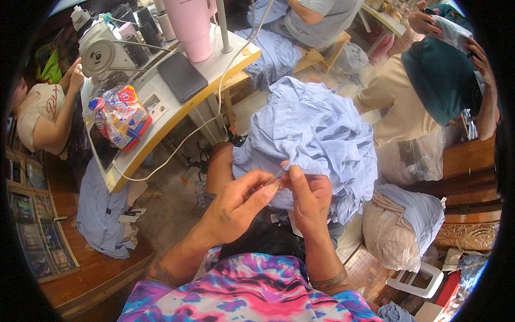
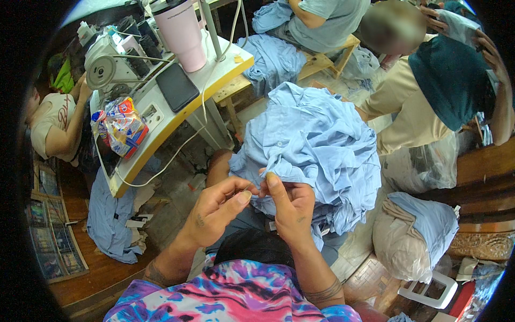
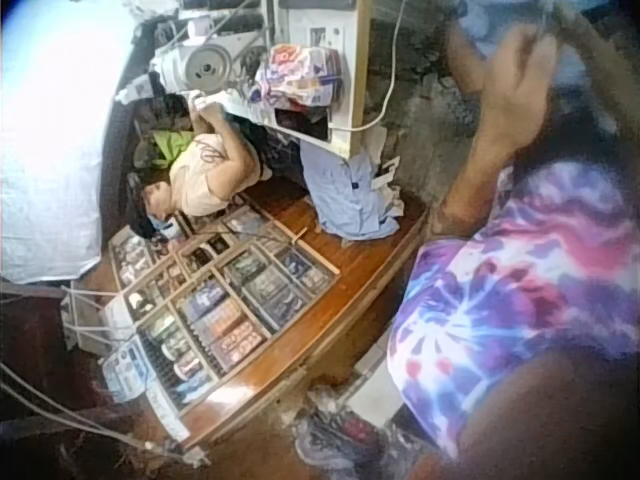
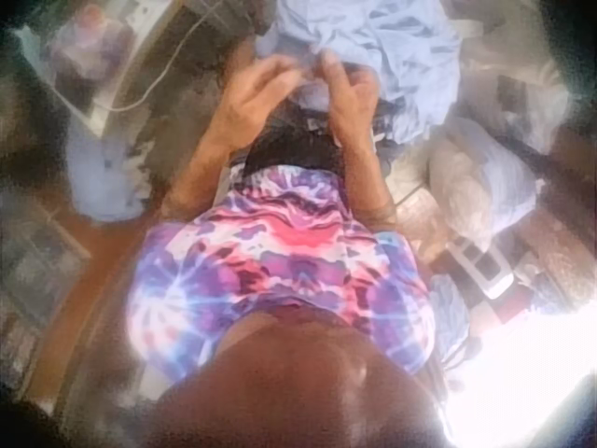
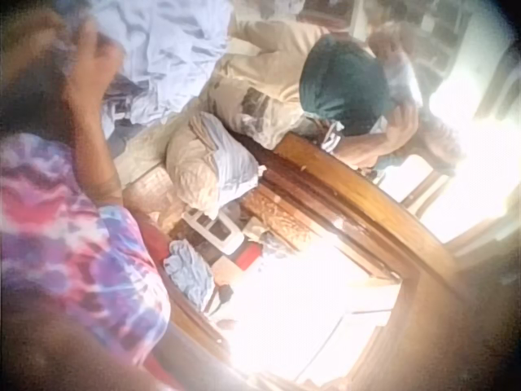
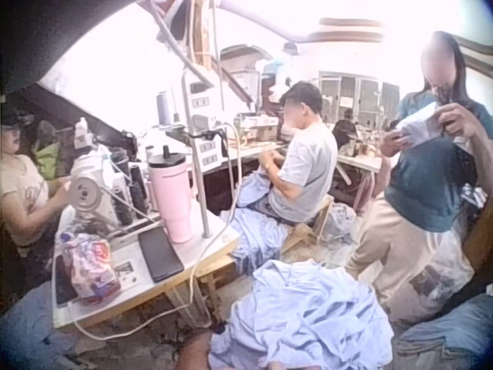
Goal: The person trims loose threads and checks tags on a pile of light blue button-down shirts using small shears.
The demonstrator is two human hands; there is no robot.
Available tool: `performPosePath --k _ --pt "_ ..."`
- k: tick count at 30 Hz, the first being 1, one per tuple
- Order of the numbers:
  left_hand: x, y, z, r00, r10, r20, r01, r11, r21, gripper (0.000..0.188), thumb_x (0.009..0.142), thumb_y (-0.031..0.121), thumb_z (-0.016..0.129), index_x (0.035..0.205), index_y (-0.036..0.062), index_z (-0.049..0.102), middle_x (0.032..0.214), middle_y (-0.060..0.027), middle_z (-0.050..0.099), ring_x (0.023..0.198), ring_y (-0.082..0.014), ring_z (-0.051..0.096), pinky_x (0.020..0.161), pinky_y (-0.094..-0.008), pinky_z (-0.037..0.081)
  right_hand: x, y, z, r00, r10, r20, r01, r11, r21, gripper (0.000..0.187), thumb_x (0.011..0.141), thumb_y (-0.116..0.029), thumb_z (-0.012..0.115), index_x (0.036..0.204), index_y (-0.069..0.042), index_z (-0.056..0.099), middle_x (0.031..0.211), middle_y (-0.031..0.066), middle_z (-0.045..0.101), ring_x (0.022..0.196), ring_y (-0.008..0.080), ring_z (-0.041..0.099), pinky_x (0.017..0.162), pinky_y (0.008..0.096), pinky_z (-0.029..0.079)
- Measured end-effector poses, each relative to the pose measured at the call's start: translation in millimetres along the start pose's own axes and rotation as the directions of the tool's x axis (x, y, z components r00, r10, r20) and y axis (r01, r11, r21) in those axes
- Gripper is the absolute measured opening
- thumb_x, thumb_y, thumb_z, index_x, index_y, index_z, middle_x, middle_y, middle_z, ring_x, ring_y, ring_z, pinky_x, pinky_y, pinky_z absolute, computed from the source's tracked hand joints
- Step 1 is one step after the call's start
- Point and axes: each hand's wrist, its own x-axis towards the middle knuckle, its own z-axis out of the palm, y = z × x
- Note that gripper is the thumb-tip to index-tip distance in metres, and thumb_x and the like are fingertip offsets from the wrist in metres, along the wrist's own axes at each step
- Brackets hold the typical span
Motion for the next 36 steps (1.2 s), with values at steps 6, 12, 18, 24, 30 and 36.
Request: performPosePath --k 6,12,18,24,30,36 --pt "2.6 -5.4 2.6 0.999 0.029 -0.037 -0.029 1.0 -0.001 0.029 0.107 0.023 0.058 0.119 -0.0028 0.064 0.095 0.0018 0.062 0.085 -0.0041 0.052 0.074 -0.0229 0.045 -1.8 1.0 2.1 0.999 0.041 0.009 -0.042 0.999 0.022 0.026 0.103 -0.02 0.069 0.113 0.004 0.07 0.094 0.0079 0.072 0.084 0.0152 0.068 0.078 0.031 0.055" --pt "3.0 -11.3 1.1 0.999 0.031 -0.038 -0.031 1.0 0.005 0.028 0.107 0.023 0.059 0.117 -0.0026 0.064 0.093 0.0024 0.061 0.083 -0.0038 0.051 0.071 -0.0229 0.044 -3.0 2.5 0.9 0.999 0.043 0.019 -0.043 0.999 -0.004 0.027 0.103 -0.021 0.069 0.113 0.004 0.071 0.096 0.0086 0.073 0.084 0.0151 0.068 0.079 0.0309 0.055" --pt "1.5 -6.6 1.6 0.999 -0.015 -0.043 0.014 1.0 -0.004 0.028 0.107 0.023 0.06 0.116 -0.0025 0.064 0.094 0.0022 0.061 0.084 -0.0037 0.052 0.072 -0.0227 0.044 -4.4 1.1 3.7 1.0 0.001 0.027 0.0 0.998 -0.064 0.024 0.103 -0.017 0.068 0.114 0.005 0.07 0.095 0.0082 0.073 0.087 0.0145 0.068 0.081 0.0301 0.055" --pt "2.8 -3.6 -1.9 0.996 -0.086 -0.014 0.084 0.992 -0.093 0.029 0.107 0.027 0.06 0.117 0.0002 0.065 0.081 0.0067 0.053 0.066 -0.0003 0.042 0.057 -0.0198 0.033 -6.1 2.3 4.4 0.991 -0.101 0.088 0.118 0.969 -0.218 0.021 0.106 -0.011 0.062 0.119 0.005 0.066 0.104 0.0081 0.071 0.092 0.0136 0.067 0.086 0.0294 0.054" --pt "2.8 -6.1 -6.8 0.992 -0.128 0.01 0.128 0.979 -0.161 0.026 0.107 0.026 0.061 0.114 0.0018 0.066 0.084 0.0055 0.055 0.071 -0.0014 0.047 0.061 -0.0201 0.038 -7.3 6.5 5.4 0.986 -0.12 0.112 0.142 0.964 -0.226 0.02 0.107 -0.01 0.06 0.12 0.005 0.065 0.105 0.0076 0.071 0.093 0.0133 0.066 0.087 0.029 0.053" --pt "0.1 -15.1 -8.0 0.981 -0.193 0.009 0.185 0.924 -0.335 0.026 0.106 0.028 0.062 0.113 0.0027 0.065 0.071 0.0081 0.047 0.051 0.0013 0.033 0.044 -0.019 0.024 -8.2 8.9 7.0 0.992 -0.078 0.097 0.096 0.974 -0.206 0.022 0.106 -0.012 0.062 0.12 0.004 0.065 0.105 0.0077 0.071 0.093 0.0131 0.066 0.086 0.0286 0.053"
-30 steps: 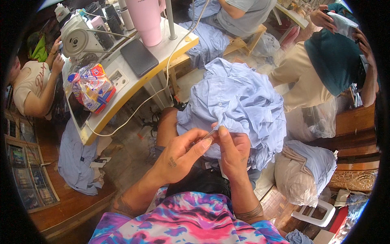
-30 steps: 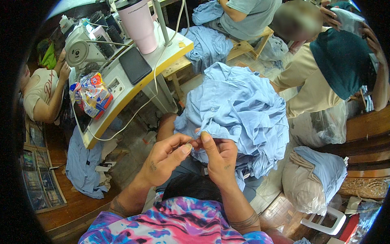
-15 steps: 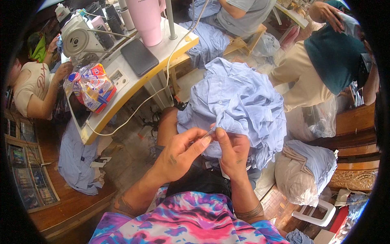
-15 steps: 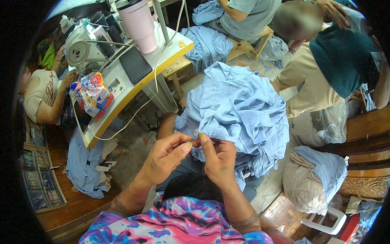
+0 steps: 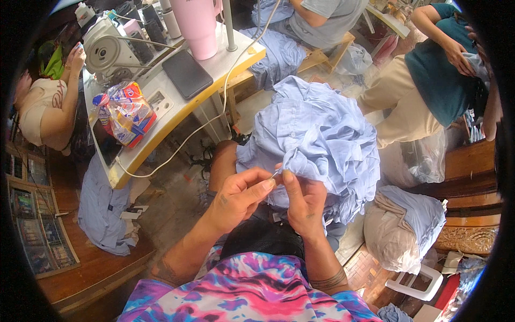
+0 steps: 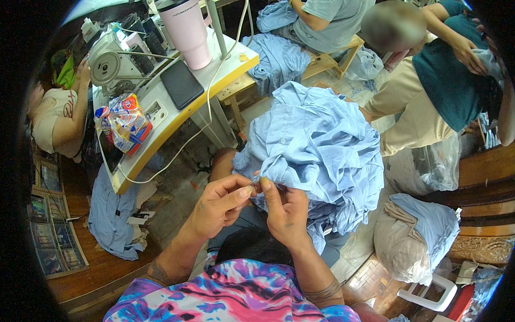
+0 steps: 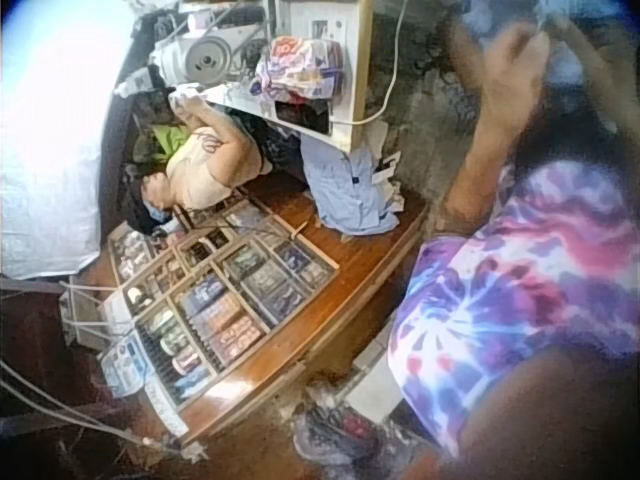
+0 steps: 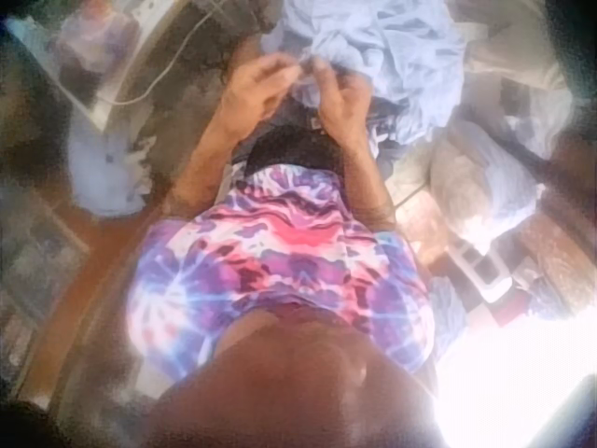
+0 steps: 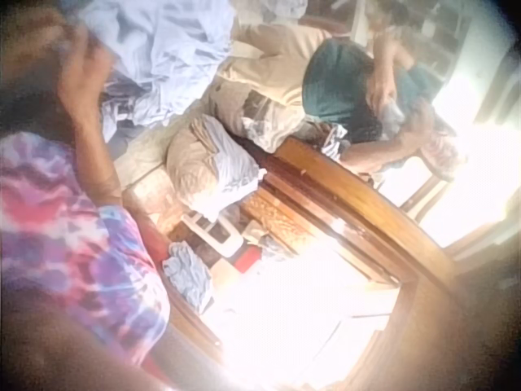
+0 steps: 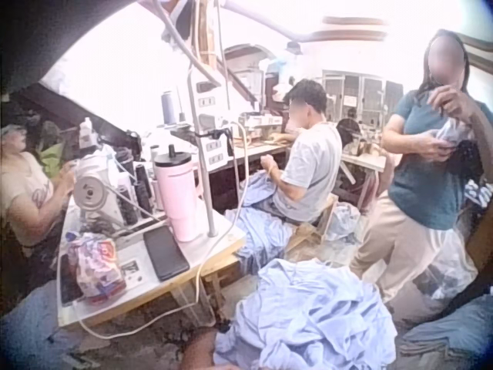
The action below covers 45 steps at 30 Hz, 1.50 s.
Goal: The person trims loose threads and checks tags on a pile of light blue button-down shirts using small shears.
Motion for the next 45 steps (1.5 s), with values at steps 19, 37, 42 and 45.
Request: performPosePath --k 19,37,42,45 --pt "33.5 -8.5 -1.8 0.996 0.058 -0.072 -0.073 0.973 -0.218 0.017 0.1 0.021 0.071 0.101 0.0049 0.067 0.065 0.0087 0.046 0.051 -0.001 0.037 0.045 -0.0211 0.027 -4.6 -2.7 -15.5 0.965 0.201 -0.168 -0.16 0.959 0.233 0.026 0.104 -0.022 0.067 0.11 0.004 0.068 0.093 0.0104 0.071 0.08 0.0173 0.067 0.072 0.0321 0.056" --pt "27.8 15.3 13.7 0.846 0.533 0.021 -0.382 0.578 0.721 0.016 0.086 0.009 0.077 0.096 -0.0027 0.074 0.084 -0.007 0.067 0.068 -0.0111 0.06 0.06 -0.0269 0.046 -5.6 0.7 -12.6 0.986 -0.127 -0.11 0.088 0.947 -0.309 0.018 0.101 -0.007 0.068 0.116 0.002 0.071 0.094 0.0073 0.074 0.079 0.0105 0.066 0.071 0.0264 0.053" --pt "34.3 10.8 17.7 0.872 0.488 -0.037 -0.344 0.665 0.663 0.01 0.086 0.005 0.075 0.093 -0.0025 0.074 0.077 -0.0004 0.063 0.066 -0.0044 0.053 0.059 -0.0234 0.042 -3.5 3.5 -17.6 0.983 -0.159 -0.097 0.111 0.919 -0.379 0.019 0.1 -0.007 0.069 0.116 0.002 0.071 0.095 0.0099 0.075 0.081 0.0125 0.069 0.075 0.0284 0.055" --pt "41.3 -6.7 14.8 0.85 0.514 -0.114 -0.343 0.704 0.621 0.008 0.088 0.007 0.073 0.092 -0.001 0.073 0.075 0.0019 0.064 0.065 -0.0031 0.053 0.058 -0.0221 0.041 -5.4 2.3 -13.6 0.985 -0.142 -0.093 0.093 0.909 -0.406 0.02 0.102 -0.01 0.067 0.116 0.003 0.07 0.094 0.0105 0.074 0.083 0.0138 0.069 0.075 0.0294 0.056"
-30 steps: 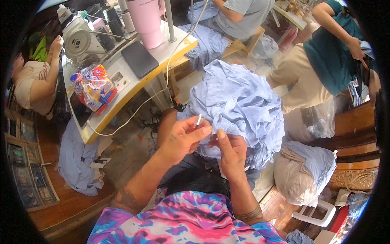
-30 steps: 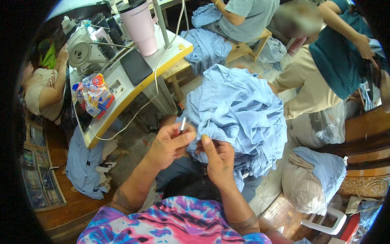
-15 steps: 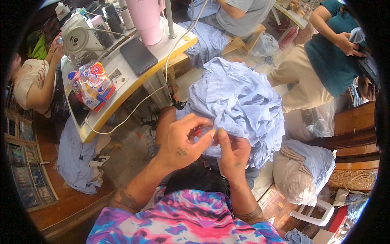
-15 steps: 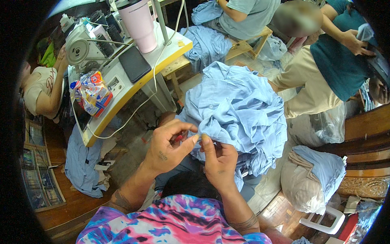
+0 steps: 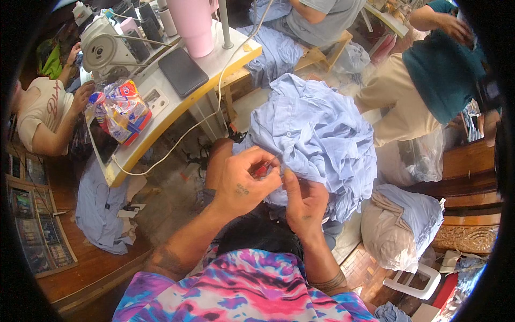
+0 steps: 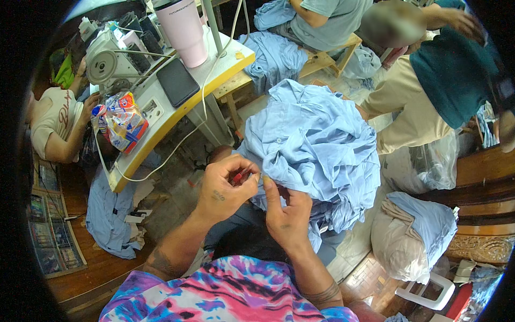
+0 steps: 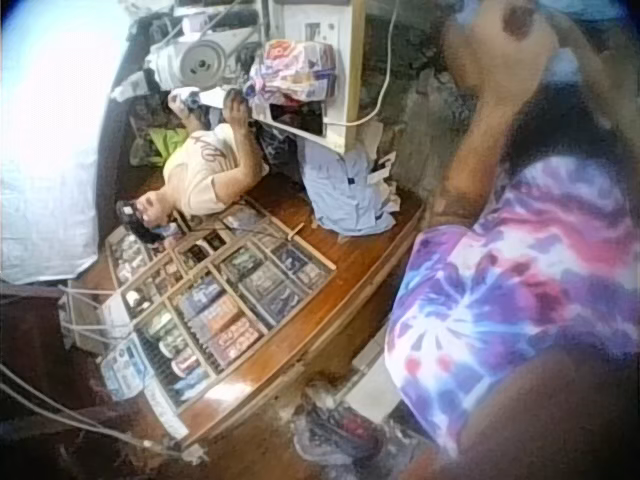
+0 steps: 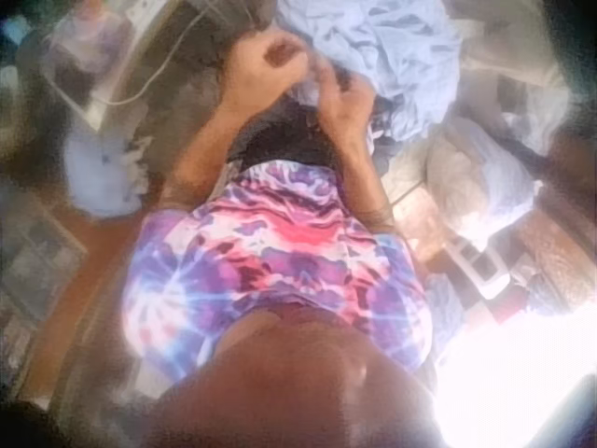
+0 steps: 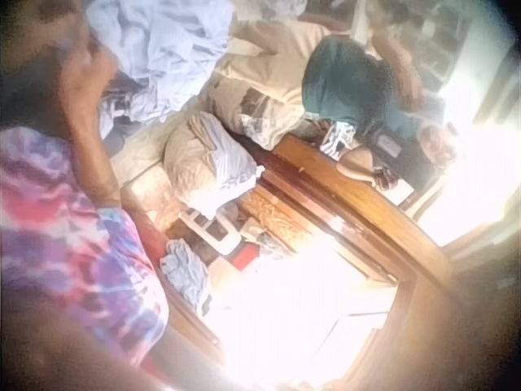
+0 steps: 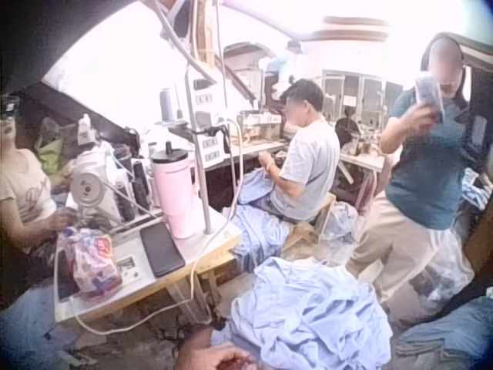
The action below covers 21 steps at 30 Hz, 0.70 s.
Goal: The person trims loose threads and checks tags on a pile of light blue button-down shirts using small shears.
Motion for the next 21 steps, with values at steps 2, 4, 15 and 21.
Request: performPosePath --k 2,4,15,21 --pt "-4.1 -4.5 5.4 0.991 -0.133 0.03 0.136 0.966 -0.221 0.01 0.089 0.007 0.073 0.093 -0.002 0.071 0.082 -0.0003 0.068 0.071 -0.0051 0.06 0.061 -0.0221 0.047 -1.5 -2.6 0.8 0.986 0.167 0.018 -0.167 0.963 0.211 0.02 0.103 -0.012 0.067 0.114 0.004 0.069 0.093 0.0109 0.073 0.082 0.015 0.069 0.074 0.0307 0.057" --pt "-9.0 -6.1 10.2 0.966 -0.248 0.066 0.253 0.873 -0.416 0.01 0.09 0.007 0.073 0.093 -0.0023 0.071 0.086 -0.0015 0.07 0.075 -0.0061 0.065 0.063 -0.0218 0.05 -2.5 -0.3 2.4 0.945 0.32 0.069 -0.314 0.83 0.46 0.022 0.103 -0.015 0.067 0.113 0.004 0.068 0.092 0.0111 0.072 0.082 0.0162 0.069 0.073 0.0316 0.058" --pt "-16.2 -7.1 8.9 0.961 -0.269 0.065 0.269 0.853 -0.447 0.009 0.095 0.01 0.071 0.098 0.0018 0.071 0.084 0.0006 0.071 0.063 0.0003 0.053 0.052 -0.0179 0.037 -0.9 2.1 3.5 0.914 0.389 0.113 -0.38 0.728 0.57 0.028 0.099 -0.02 0.074 0.106 0.007 0.07 0.096 0.0153 0.075 0.081 0.02 0.072 0.073 0.0319 0.059" --pt "-28.7 14.1 -6.5 0.958 -0.231 0.17 0.283 0.86 -0.425 0.028 0.106 0.025 0.056 0.116 0.0007 0.064 0.077 0.006 0.056 0.058 0.0001 0.042 0.052 -0.0185 0.033 1.4 1.3 8.2 0.911 0.398 0.105 -0.378 0.709 0.595 0.028 0.098 -0.02 0.076 0.105 0.006 0.07 0.097 0.0146 0.075 0.084 0.0188 0.072 0.08 0.0302 0.058"
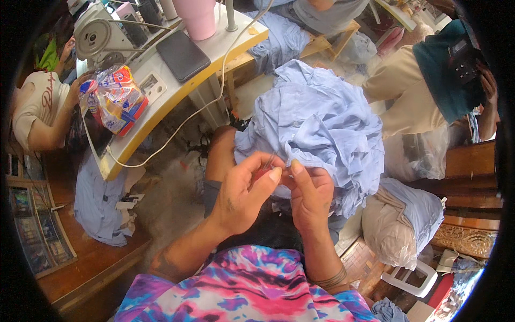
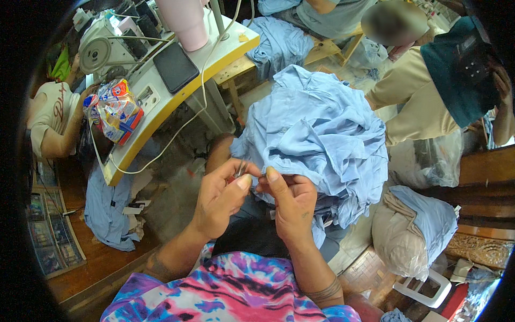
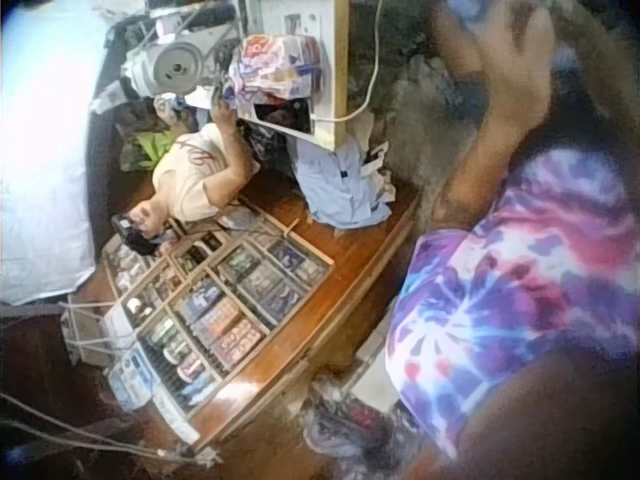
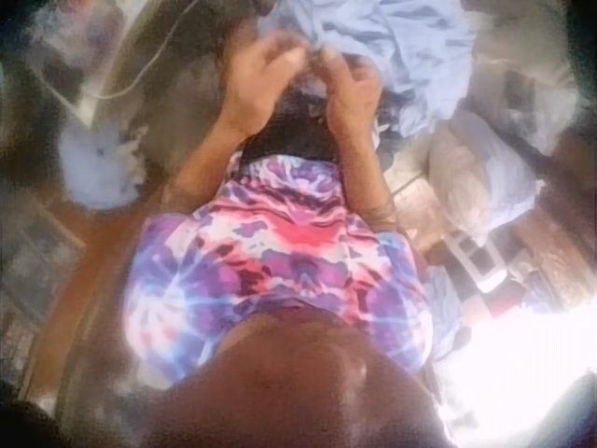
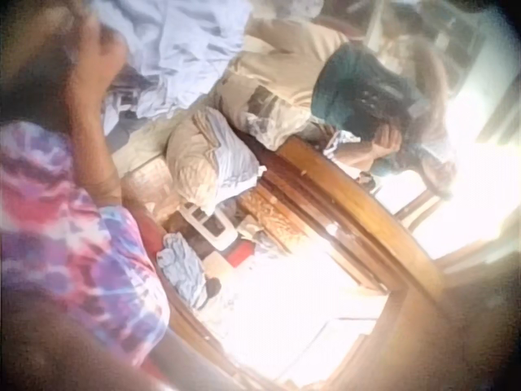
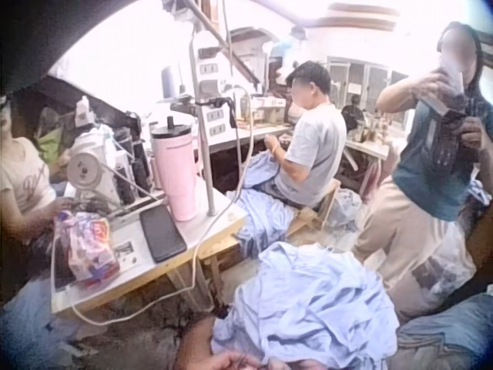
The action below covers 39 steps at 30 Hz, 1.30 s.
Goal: The person trims loose threads and checks tags on a pile of light blue button-down shirts using small shears.
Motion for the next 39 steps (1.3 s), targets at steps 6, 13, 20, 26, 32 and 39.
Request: performPosePath --k 6,13,20,26,32,39 --pt "-14.2 -0.8 -1.7 0.979 -0.164 0.123 0.172 0.983 -0.058 0.037 0.111 0.036 0.046 0.119 0.0026 0.06 0.077 0.0041 0.047 0.054 -0.0015 0.036 0.047 -0.0199 0.03 3.3 6.4 2.4 0.999 -0.036 0.026 0.036 0.999 0.014 0.023 0.098 -0.017 0.075 0.105 0.004 0.07 0.097 0.0101 0.074 0.084 0.014 0.068 0.081 0.027 0.053" --pt "-10.9 0.2 1.2 0.959 -0.234 0.157 0.257 0.955 -0.145 0.04 0.111 0.04 0.047 0.117 0.0021 0.059 0.08 0.0013 0.048 0.053 -0.0025 0.038 0.042 -0.02 0.037 2.9 8.0 2.9 0.998 -0.061 0.001 0.061 0.998 0.011 0.021 0.1 -0.016 0.073 0.107 0.002 0.069 0.097 0.0081 0.072 0.084 0.0116 0.066 0.079 0.0259 0.052" --pt "-12.4 2.4 2.5 0.96 -0.247 0.13 0.266 0.95 -0.165 0.039 0.111 0.039 0.047 0.117 0.0031 0.062 0.074 0.004 0.044 0.056 -0.0032 0.039 0.044 -0.0211 0.036 3.1 9.8 5.6 0.996 -0.093 0.013 0.093 0.995 0.031 0.019 0.101 -0.016 0.071 0.107 0.002 0.068 0.095 0.0061 0.07 0.083 0.0115 0.063 0.078 0.0272 0.051" --pt "-10.1 -0.2 0.8 0.961 -0.242 0.132 0.262 0.952 -0.16 0.038 0.111 0.037 0.048 0.118 0.0022 0.061 0.077 0.0019 0.047 0.054 -0.0033 0.04 0.042 -0.0209 0.04 2.8 10.9 4.1 0.99 -0.141 0.028 0.142 0.987 -0.069 0.018 0.101 -0.014 0.071 0.108 0.003 0.067 0.097 0.0069 0.071 0.088 0.0119 0.065 0.08 0.0262 0.052" --pt "-8.4 -5.1 4.0 0.986 -0.162 0.046 0.162 0.987 -0.007 0.033 0.109 0.031 0.056 0.118 0.0003 0.06 0.078 0.0026 0.052 0.051 -0.0017 0.041 0.041 -0.0208 0.039 1.2 12.3 5.2 0.973 -0.225 0.059 0.232 0.958 -0.167 0.016 0.101 -0.01 0.069 0.111 0.003 0.066 0.098 0.0073 0.072 0.089 0.0121 0.067 0.08 0.0259 0.053" --pt "-5.4 -4.7 -3.7 0.979 -0.199 0.04 0.201 0.977 -0.066 0.026 0.107 0.029 0.061 0.11 0.0032 0.065 0.074 0.0061 0.056 0.055 -0.0005 0.044 0.049 -0.0216 0.034 1.9 11.7 2.7 0.976 -0.203 0.084 0.216 0.956 -0.199 0.02 0.103 -0.013 0.068 0.113 0.004 0.065 0.102 0.0088 0.072 0.091 0.012 0.066 0.081 0.0261 0.053"
